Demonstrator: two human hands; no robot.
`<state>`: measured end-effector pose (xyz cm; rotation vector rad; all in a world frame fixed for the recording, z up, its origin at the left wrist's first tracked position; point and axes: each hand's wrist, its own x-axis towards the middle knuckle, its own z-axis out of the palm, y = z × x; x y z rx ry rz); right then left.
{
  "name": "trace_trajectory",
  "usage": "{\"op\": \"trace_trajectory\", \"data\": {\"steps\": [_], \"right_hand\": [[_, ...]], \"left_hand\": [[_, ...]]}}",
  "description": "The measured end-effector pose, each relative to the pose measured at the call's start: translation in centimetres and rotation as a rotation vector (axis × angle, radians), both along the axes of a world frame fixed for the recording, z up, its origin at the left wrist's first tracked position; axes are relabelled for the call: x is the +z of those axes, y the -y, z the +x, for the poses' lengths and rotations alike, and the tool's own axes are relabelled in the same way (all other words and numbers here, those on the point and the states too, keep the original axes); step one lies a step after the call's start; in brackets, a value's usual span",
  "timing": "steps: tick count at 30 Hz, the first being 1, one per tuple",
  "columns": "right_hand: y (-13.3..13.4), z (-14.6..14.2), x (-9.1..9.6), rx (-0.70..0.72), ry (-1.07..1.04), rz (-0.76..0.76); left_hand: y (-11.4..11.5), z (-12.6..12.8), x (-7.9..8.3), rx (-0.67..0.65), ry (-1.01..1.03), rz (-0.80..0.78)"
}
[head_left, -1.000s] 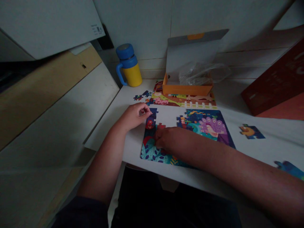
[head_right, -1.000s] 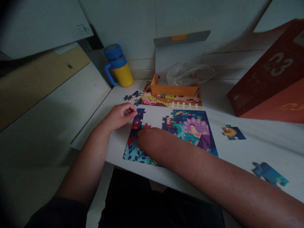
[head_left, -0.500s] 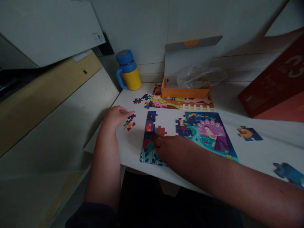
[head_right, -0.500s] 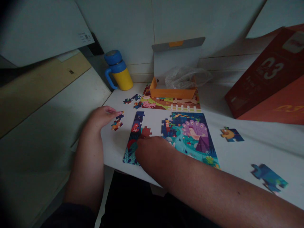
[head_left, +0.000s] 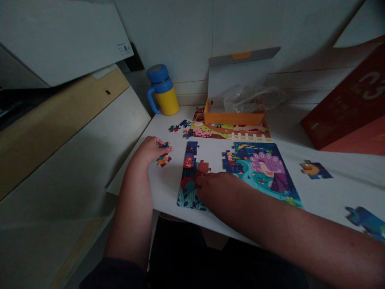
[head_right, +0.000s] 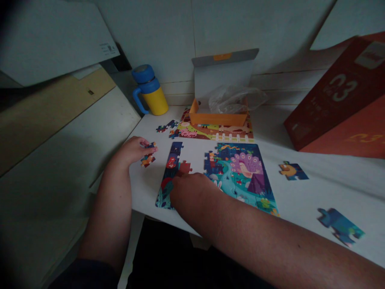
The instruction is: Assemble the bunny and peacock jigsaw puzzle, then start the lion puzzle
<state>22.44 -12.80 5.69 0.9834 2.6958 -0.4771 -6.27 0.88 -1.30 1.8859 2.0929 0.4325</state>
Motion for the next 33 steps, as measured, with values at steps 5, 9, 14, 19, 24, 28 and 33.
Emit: {"op": "trace_trajectory", "data": {"steps": [5,9,14,19,24,28,33], "right_hand": [[0.0,-0.2,0.2,0.012,0.017,-0.019],[-0.4,0.1,-0.6,0.016,-0.008,0.036],[-3.8,2.7,-0.1,0.015,-0.185,0.035],[-7.9,5.4,-0.6,-0.365,-0.258,0.256],[-8.7,5.7,-2.9,-0.381,-0.481,0.193],[-8.3,5.0,-3.8,-0.436,-0.588,0.135],[-8.2,4.7,-4.4,-0.456,-0.676,0.057]], "left_hand": [[0.5,1.0,0.7,-0.010,0.131,-0.009],[0.4,2.2,0.2,-0.133,0.404,0.042],[0.7,4.3,-0.1,-0.267,0.510,0.073],[1.2,5.9,-0.2,-0.505,0.476,0.075],[1.6,6.9,-0.7,-0.630,0.637,0.017],[2.1,7.6,-0.9,-0.613,0.775,-0.085],[2.3,8.0,-1.1,-0.682,0.755,-0.109]]}}
